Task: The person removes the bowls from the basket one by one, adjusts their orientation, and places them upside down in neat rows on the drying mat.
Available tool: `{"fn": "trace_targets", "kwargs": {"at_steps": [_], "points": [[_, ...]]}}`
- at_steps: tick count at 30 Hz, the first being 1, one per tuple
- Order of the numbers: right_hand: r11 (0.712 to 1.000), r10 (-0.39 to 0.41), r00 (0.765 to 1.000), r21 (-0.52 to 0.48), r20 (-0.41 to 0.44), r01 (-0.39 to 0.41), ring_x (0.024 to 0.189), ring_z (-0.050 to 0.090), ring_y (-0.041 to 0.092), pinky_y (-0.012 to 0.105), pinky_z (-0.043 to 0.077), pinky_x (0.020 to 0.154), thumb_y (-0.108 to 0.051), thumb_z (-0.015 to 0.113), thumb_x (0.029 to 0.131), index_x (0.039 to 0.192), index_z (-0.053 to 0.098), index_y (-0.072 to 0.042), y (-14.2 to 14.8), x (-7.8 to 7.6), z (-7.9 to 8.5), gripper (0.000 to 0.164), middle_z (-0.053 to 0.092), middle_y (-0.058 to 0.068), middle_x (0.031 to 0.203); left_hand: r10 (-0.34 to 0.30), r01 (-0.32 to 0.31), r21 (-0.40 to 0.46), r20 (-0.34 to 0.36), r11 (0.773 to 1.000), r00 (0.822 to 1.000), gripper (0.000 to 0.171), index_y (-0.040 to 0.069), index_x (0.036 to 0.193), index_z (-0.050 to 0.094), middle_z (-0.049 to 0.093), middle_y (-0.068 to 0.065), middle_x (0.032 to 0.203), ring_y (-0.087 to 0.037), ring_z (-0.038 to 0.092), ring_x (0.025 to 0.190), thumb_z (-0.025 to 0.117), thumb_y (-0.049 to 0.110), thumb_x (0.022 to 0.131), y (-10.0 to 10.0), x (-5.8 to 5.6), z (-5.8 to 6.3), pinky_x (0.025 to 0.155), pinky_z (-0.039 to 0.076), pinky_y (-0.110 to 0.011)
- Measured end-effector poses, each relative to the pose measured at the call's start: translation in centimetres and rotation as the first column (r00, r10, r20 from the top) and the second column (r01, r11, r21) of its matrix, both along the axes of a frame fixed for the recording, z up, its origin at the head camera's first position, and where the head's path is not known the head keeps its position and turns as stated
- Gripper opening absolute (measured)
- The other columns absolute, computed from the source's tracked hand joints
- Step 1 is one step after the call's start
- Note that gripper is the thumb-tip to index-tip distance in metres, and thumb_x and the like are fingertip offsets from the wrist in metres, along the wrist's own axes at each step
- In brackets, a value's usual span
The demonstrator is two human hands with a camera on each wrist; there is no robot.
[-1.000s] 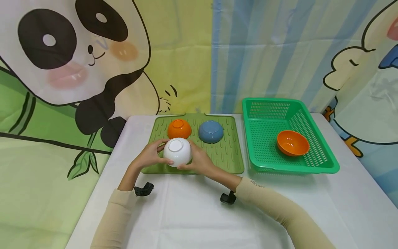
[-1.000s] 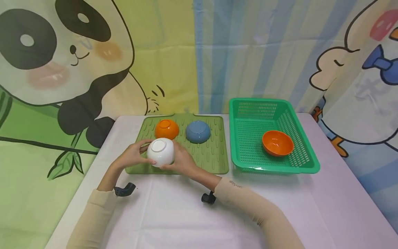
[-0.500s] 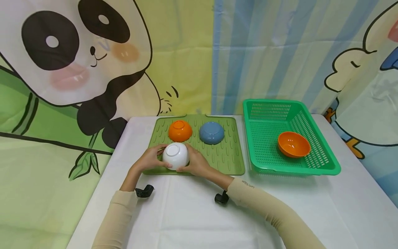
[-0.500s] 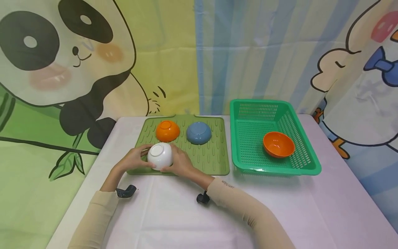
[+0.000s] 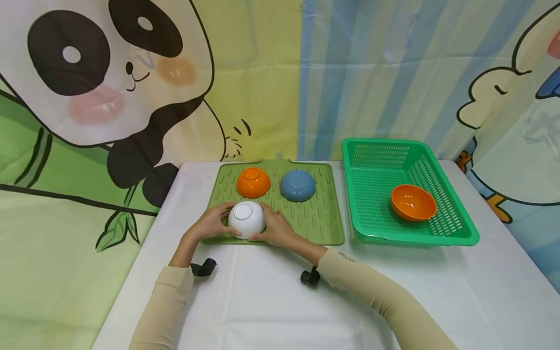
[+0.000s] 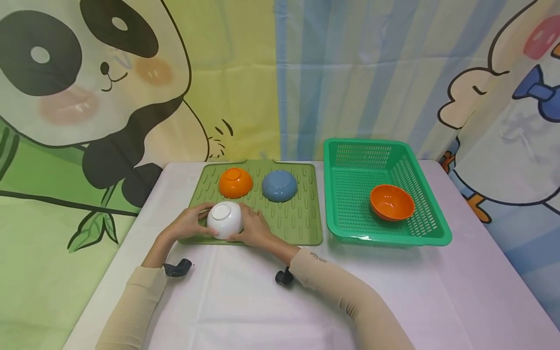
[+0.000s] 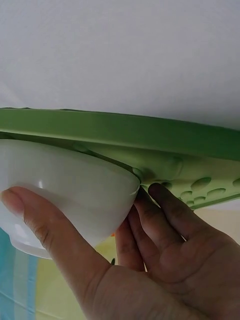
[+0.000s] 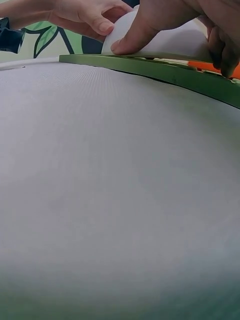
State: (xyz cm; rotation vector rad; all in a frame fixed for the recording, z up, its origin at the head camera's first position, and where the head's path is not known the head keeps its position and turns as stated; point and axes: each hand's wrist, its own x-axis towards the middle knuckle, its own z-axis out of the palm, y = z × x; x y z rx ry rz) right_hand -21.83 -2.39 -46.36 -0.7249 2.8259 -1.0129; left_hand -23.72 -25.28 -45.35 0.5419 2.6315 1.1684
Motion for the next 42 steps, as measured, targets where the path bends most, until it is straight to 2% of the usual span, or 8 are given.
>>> {"fn": "trace_targets", "kwargs": {"at_steps": [8,17,27,30,35,39,42], "points": [[0.999,-0.007,1.000,0.038,0.012,0.006,0.121,0.046,0.029,0.047,0.018,0.110,-0.044,0.081,0.066,0.141,0.028,0.000,-0.1,0.0,-0.3,0.101,0.042,0.016,0.138,-0.010,0.010,-0.017,0.006,1.000,1.000,0.097,-0.002,0.135,0.041,0.042,-0.022,0.136,-0.037,0.045,0.120,0.086,0.039,0.059,-0.1,-0.1,-0.1,0.095,0.044,-0.041],[0.996,-0.021,0.999,0.087,0.029,0.019,0.125,0.040,0.036,0.047,0.021,0.109,-0.047,0.078,0.068,0.142,0.025,0.001,-0.2,-0.1,-0.4,0.102,0.038,0.020,0.140,-0.011,0.011,-0.012,-0.002,1.000,1.000,0.097,-0.001,0.136,0.041,0.042,-0.022,0.137,-0.036,0.045,0.121,0.085,0.040,0.060,-0.1,-0.1,-0.3,0.095,0.043,-0.041],[0.994,0.021,0.999,0.103,0.049,-0.026,0.130,0.033,0.034,0.047,0.016,0.111,-0.045,0.077,0.070,0.142,0.022,0.004,-0.2,-0.2,-0.2,0.103,0.032,0.022,0.142,-0.005,0.005,0.010,-0.016,1.000,1.000,0.097,0.000,0.136,0.042,0.042,-0.021,0.137,-0.035,0.046,0.121,0.085,0.039,0.059,-0.2,0.0,-0.6,0.095,0.043,-0.040],[0.995,0.041,0.996,0.084,0.080,-0.047,0.131,0.032,0.033,0.047,0.017,0.110,-0.042,0.077,0.072,0.142,0.021,0.004,0.1,-0.3,0.3,0.102,0.031,0.023,0.143,-0.002,0.002,0.020,-0.015,1.000,1.000,0.097,0.000,0.136,0.042,0.042,-0.021,0.137,-0.036,0.045,0.121,0.086,0.038,0.059,-0.2,0.0,-0.7,0.095,0.043,-0.040],[0.999,0.044,0.993,0.019,0.114,-0.046,0.126,0.039,0.033,0.044,0.036,0.102,-0.038,0.079,0.072,0.142,0.022,0.005,0.8,-0.3,1.5,0.100,0.033,0.022,0.142,0.006,-0.006,0.039,-0.009,0.999,1.000,0.097,0.001,0.136,0.042,0.042,-0.021,0.136,-0.036,0.045,0.121,0.086,0.038,0.058,-0.2,0.1,-0.7,0.095,0.043,-0.041],[0.999,0.029,0.992,-0.017,0.124,-0.027,0.128,0.037,0.031,0.043,0.037,0.102,-0.037,0.078,0.073,0.144,0.021,0.000,1.8,-0.5,3.6,0.099,0.031,0.019,0.145,0.010,-0.009,0.047,-0.011,0.999,1.000,0.097,0.001,0.136,0.042,0.043,-0.022,0.136,-0.036,0.045,0.121,0.086,0.037,0.058,-0.2,0.2,-0.7,0.095,0.043,-0.041],[0.999,-0.012,0.991,-0.043,0.130,0.018,0.128,0.036,0.032,0.046,0.036,0.101,-0.038,0.077,0.073,0.146,0.021,-0.005,3.1,-0.9,5.7,0.097,0.031,0.017,0.145,0.017,-0.016,0.043,-0.013,0.999,1.000,0.097,0.001,0.136,0.042,0.043,-0.022,0.136,-0.035,0.046,0.120,0.087,0.038,0.058,-0.2,0.2,-0.8,0.095,0.043,-0.041]]}}
